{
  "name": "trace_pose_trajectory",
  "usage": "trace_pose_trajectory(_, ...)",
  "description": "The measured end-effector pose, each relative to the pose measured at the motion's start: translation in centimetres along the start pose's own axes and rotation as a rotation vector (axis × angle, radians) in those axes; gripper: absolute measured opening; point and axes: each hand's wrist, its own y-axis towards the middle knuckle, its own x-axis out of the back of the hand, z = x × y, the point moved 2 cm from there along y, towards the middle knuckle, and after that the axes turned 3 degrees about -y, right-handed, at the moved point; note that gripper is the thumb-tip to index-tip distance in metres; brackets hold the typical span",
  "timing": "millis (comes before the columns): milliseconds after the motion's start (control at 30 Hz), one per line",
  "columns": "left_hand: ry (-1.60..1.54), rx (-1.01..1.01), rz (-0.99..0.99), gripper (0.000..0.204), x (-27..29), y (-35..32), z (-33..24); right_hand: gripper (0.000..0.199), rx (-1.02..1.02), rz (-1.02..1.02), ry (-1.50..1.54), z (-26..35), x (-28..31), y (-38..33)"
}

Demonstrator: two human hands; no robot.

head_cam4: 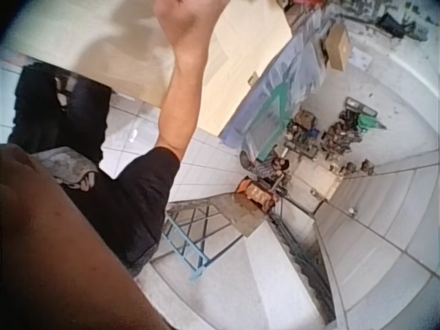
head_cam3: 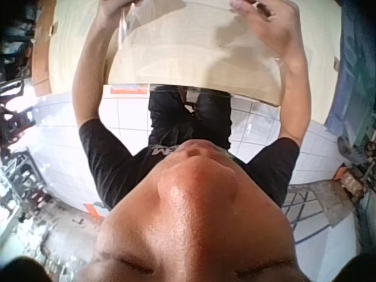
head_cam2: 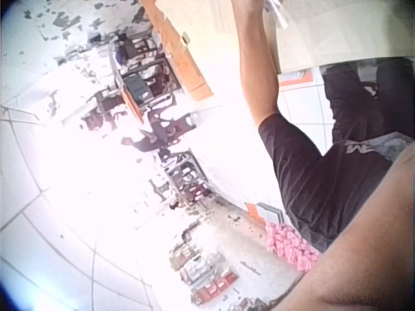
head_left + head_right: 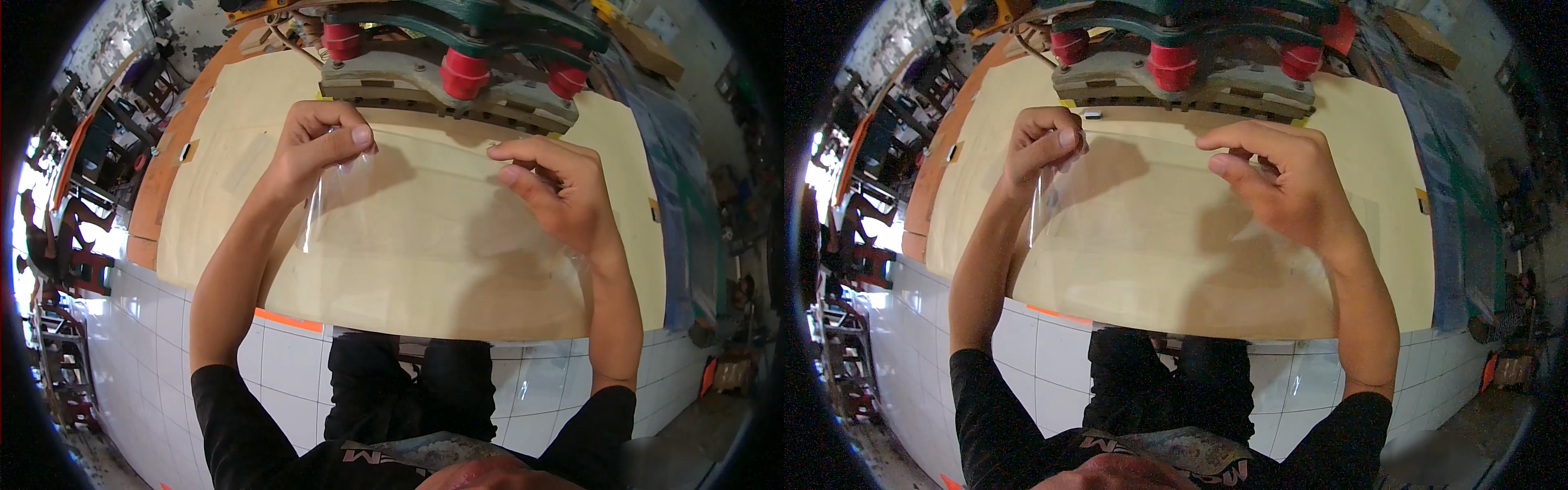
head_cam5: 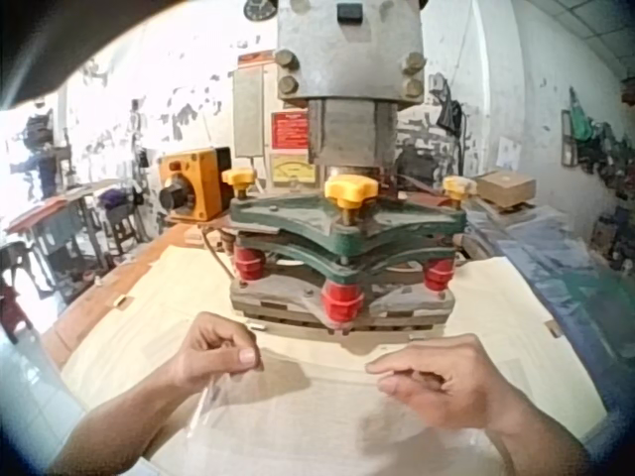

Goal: The person seals a plastic sheet using a heat press machine, peels and separates the cut plastic film by hand, and smooths the template sheet on the table.

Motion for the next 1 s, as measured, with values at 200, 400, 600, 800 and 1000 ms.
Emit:
trace_pose_trajectory(200, 0.014, 0.03, -0.008, 0.033, 0.2, 0.0, -0.1, 0.015, -0.054, 0.007, -0.016, 0.2, 0.1, 0.0)
trace_pose_trajectory(400, 0.138, 0.055, -0.105, 0.046, 0.0, -0.1, -0.1, 0.015, -0.071, -0.005, 0.022, 0.5, 0.0, 0.0)
trace_pose_trajectory(600, 0.071, -0.013, -0.106, 0.051, 0.1, 0.2, -0.4, 0.015, -0.107, 0.022, -0.001, 0.5, 0.4, 0.0)
trace_pose_trajectory(800, 0.046, -0.057, -0.061, 0.045, 0.5, 0.2, -0.1, 0.015, -0.105, 0.011, 0.006, 0.6, 0.4, 0.1)
trace_pose_trajectory(1000, -0.024, -0.034, -0.016, 0.039, 1.5, 0.0, 0.2, 0.015, -0.106, 0.011, 0.009, 0.6, 0.4, 0.0)
